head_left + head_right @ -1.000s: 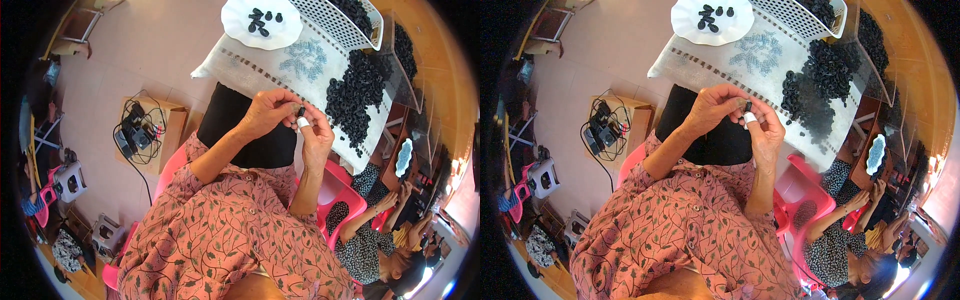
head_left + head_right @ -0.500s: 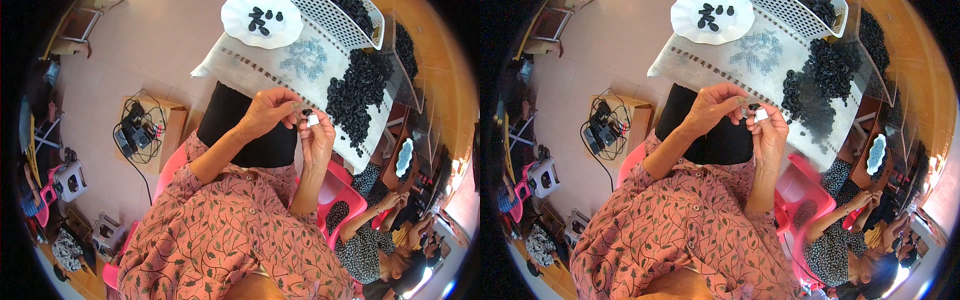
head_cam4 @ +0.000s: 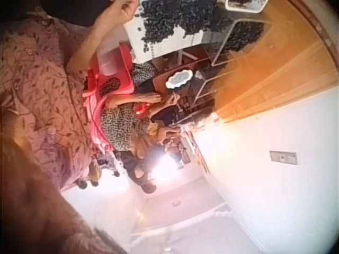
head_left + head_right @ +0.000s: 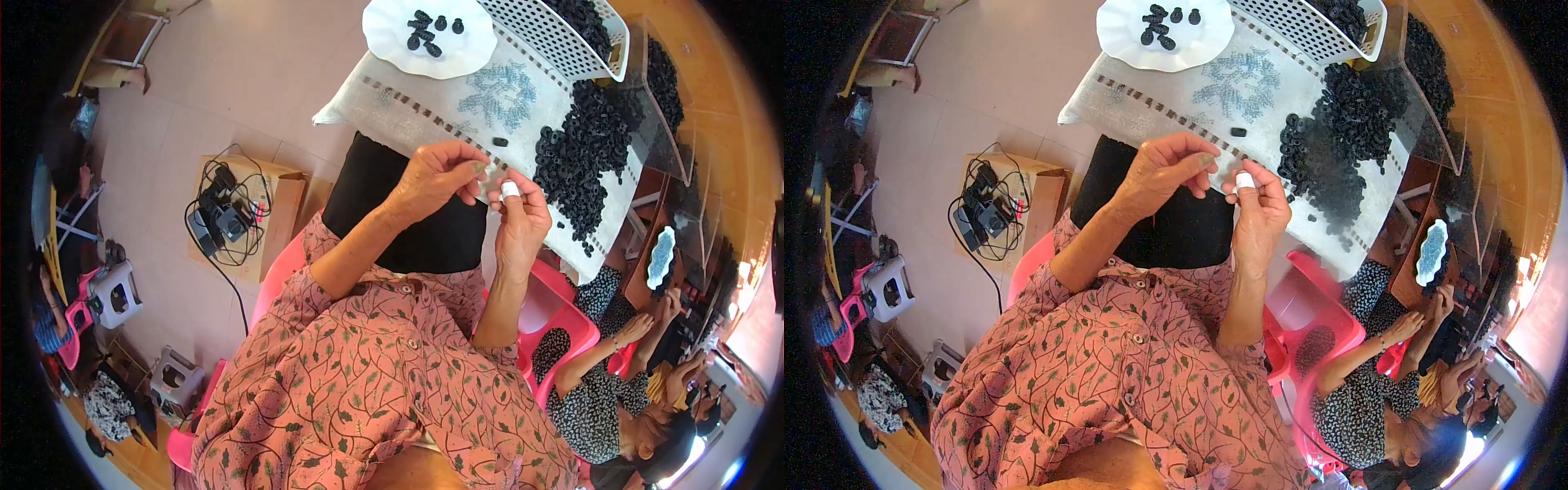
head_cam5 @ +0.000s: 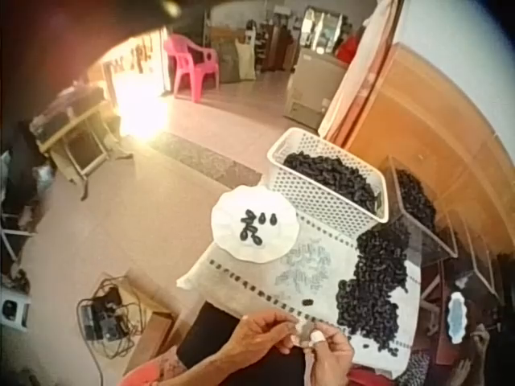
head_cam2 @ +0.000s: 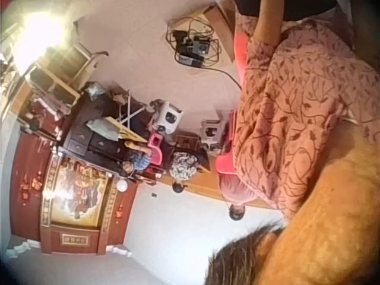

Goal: The person picks up a black plastic piece, fits a white component into it, and places the assembled unit onto a white plate, repeating the process several times.

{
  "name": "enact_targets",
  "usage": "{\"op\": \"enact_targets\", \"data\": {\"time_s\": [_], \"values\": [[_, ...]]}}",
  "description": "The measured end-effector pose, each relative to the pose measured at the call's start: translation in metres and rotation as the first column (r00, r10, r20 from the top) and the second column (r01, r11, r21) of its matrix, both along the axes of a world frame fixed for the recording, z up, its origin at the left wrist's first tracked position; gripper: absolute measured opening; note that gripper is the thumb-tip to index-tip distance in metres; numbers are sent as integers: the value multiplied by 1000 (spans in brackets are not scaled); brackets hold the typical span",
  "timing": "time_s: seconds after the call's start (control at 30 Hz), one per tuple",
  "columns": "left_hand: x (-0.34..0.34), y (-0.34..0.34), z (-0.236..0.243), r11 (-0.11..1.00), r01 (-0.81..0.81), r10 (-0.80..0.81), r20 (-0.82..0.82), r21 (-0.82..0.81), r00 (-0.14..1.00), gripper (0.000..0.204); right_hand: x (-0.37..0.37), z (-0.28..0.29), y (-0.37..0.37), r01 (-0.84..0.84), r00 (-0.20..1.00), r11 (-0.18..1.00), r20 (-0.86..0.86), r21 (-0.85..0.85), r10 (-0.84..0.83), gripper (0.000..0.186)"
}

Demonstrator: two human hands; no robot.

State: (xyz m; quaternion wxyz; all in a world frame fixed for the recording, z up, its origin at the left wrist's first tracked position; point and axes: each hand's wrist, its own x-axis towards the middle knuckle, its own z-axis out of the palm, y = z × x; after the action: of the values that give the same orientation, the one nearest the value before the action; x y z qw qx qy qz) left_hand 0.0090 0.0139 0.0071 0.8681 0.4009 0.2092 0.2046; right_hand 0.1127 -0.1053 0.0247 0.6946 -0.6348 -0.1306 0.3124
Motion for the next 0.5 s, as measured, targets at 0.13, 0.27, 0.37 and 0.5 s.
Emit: {"op": "enact_targets", "data": {"time_s": [0.13,0.27,0.37,0.5], "values": [[-5,9,-2,998,-62,62,-40,-13,997,17,-3,1,1,63,977,986,209,-154,-30,19],[-6,9,0,997,-69,67,-53,-46,996,17,2,-3,6,114,916,971,400,-208,-22,18],[-5,7,-1,997,-61,59,-35,-47,998,16,11,3,16,159,705,934,699,-319,118,21],[-4,6,-3,999,-53,53,-23,-13,998,16,16,13,32,172,375,914,883,-366,283,31]]}}
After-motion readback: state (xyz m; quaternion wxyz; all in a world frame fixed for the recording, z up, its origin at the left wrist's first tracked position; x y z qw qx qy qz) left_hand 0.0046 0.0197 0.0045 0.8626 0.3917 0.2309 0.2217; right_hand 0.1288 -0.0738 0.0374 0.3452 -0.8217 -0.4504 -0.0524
